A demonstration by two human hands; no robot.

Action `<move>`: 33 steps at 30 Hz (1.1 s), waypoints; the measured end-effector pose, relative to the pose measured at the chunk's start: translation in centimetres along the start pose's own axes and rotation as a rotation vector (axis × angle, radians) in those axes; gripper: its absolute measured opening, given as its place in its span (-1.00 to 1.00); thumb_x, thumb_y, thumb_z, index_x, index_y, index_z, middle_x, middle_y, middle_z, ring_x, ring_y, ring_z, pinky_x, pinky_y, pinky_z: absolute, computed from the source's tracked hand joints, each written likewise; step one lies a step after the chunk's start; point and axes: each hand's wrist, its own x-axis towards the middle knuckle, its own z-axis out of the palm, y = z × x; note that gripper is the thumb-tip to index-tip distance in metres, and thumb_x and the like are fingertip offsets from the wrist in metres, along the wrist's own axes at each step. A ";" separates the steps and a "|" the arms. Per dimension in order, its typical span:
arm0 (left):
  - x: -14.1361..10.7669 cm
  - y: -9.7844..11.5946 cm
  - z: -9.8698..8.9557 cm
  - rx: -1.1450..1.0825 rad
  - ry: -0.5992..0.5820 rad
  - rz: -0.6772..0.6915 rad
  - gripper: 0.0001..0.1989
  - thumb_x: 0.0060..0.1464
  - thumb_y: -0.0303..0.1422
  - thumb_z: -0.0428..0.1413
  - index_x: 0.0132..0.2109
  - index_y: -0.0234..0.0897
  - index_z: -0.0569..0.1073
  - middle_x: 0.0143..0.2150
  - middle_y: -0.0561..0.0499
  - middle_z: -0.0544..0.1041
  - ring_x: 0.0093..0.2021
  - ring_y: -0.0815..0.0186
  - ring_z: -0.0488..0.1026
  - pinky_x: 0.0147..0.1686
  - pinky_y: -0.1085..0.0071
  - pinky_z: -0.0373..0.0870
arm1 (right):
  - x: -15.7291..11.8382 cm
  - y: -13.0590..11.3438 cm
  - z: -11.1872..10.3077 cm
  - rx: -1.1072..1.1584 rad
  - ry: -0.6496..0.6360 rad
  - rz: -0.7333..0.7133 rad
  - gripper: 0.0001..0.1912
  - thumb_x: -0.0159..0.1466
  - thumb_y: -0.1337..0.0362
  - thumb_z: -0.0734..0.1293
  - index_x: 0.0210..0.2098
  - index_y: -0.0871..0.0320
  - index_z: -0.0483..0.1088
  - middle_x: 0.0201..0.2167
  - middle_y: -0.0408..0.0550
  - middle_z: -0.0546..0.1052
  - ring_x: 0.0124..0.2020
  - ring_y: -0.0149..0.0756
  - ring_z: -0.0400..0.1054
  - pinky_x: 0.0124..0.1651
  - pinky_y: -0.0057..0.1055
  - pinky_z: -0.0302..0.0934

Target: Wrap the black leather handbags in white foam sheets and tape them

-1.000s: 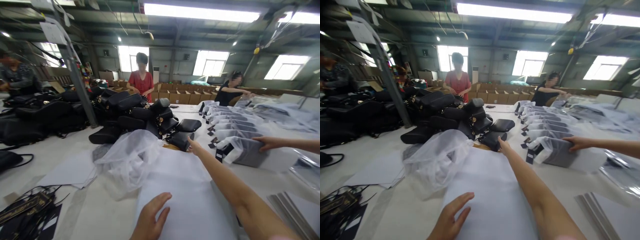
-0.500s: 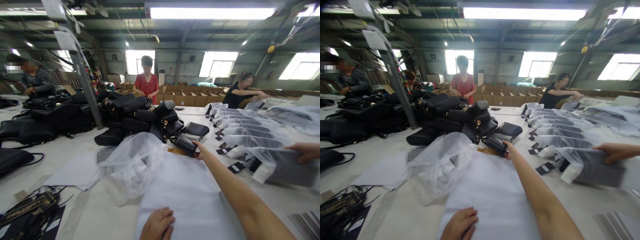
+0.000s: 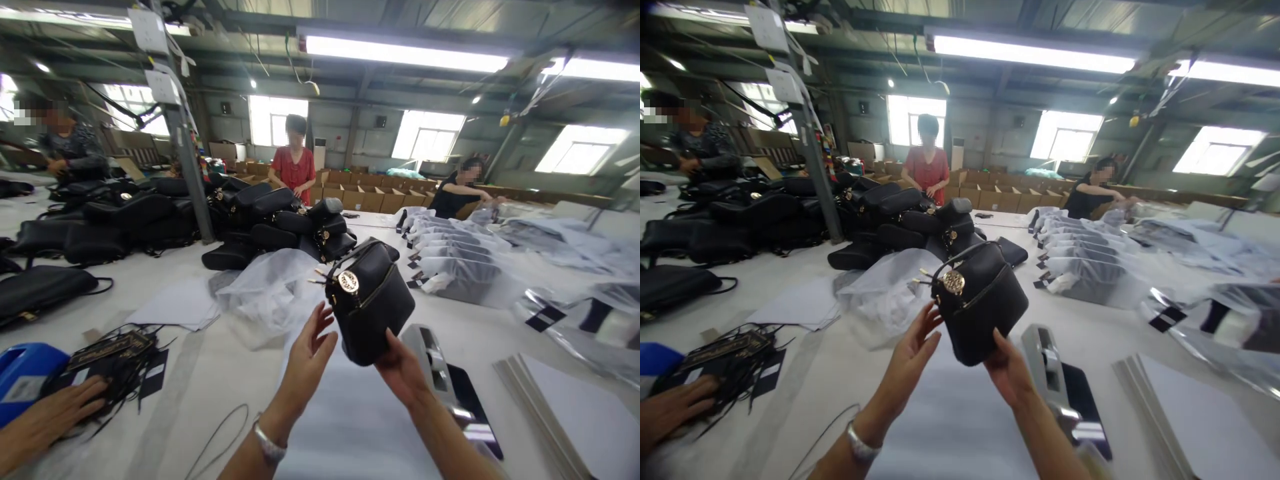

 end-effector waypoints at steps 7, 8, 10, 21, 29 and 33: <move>-6.5 1.2 -0.6 0.147 0.073 0.000 -0.44 0.16 -0.25 0.20 0.28 -0.14 0.32 0.30 -0.06 0.40 0.31 0.10 0.31 0.32 0.18 0.24 | -9.4 7.0 -2.8 -0.287 -0.130 0.140 -0.41 0.09 0.02 0.55 0.04 0.11 0.45 0.10 0.06 0.52 0.09 -0.03 0.42 0.02 -0.19 0.40; -7.2 0.9 -1.2 0.162 0.033 -0.013 -0.46 0.17 -0.25 0.19 0.28 -0.15 0.33 0.30 -0.05 0.40 0.30 0.10 0.32 0.30 0.20 0.28 | -10.2 7.1 -3.5 -0.393 -0.147 0.212 -0.42 0.11 -0.03 0.53 0.01 0.15 0.46 0.05 0.11 0.54 0.02 -0.04 0.47 -0.09 -0.24 0.44; -8.2 0.3 -2.3 0.177 -0.031 -0.010 -0.48 0.17 -0.24 0.18 0.26 -0.17 0.36 0.27 -0.06 0.44 0.26 0.08 0.37 0.25 0.20 0.35 | -11.8 6.7 -4.4 -0.617 -0.221 0.364 -0.45 0.16 -0.12 0.45 -0.09 0.22 0.50 -0.12 0.14 0.60 -0.17 -0.10 0.54 -0.31 -0.36 0.43; -11.6 -0.5 -3.8 0.277 0.107 0.076 -0.68 0.14 -0.28 0.24 0.05 -0.15 0.54 0.08 -0.03 0.55 0.09 0.17 0.50 0.08 0.27 0.52 | -17.2 -2.0 0.7 -1.388 -0.534 -1.139 -0.62 0.27 0.48 0.37 0.04 0.02 0.48 -0.13 -0.13 0.64 -0.12 -0.31 0.54 0.04 -0.44 0.40; -13.7 0.7 -3.7 0.580 0.221 0.246 -0.76 0.20 -0.27 0.19 0.01 -0.16 0.56 -0.06 -0.03 0.64 -0.07 0.23 0.59 -0.02 0.31 0.54 | -11.2 3.2 0.9 -1.598 -0.350 -1.338 -0.45 0.34 0.28 0.37 0.30 0.02 0.26 0.20 0.01 0.45 0.19 0.00 0.35 0.37 0.06 0.00; -14.0 0.3 -4.3 0.546 0.150 0.243 -0.75 0.27 -0.29 0.11 0.04 -0.17 0.55 -0.01 -0.04 0.63 0.00 0.25 0.56 0.07 0.32 0.47 | -10.3 4.8 -0.1 -1.589 -0.297 -1.396 -0.45 0.32 0.25 0.39 0.28 0.00 0.29 0.10 -0.03 0.53 0.05 -0.05 0.45 0.32 -0.01 0.05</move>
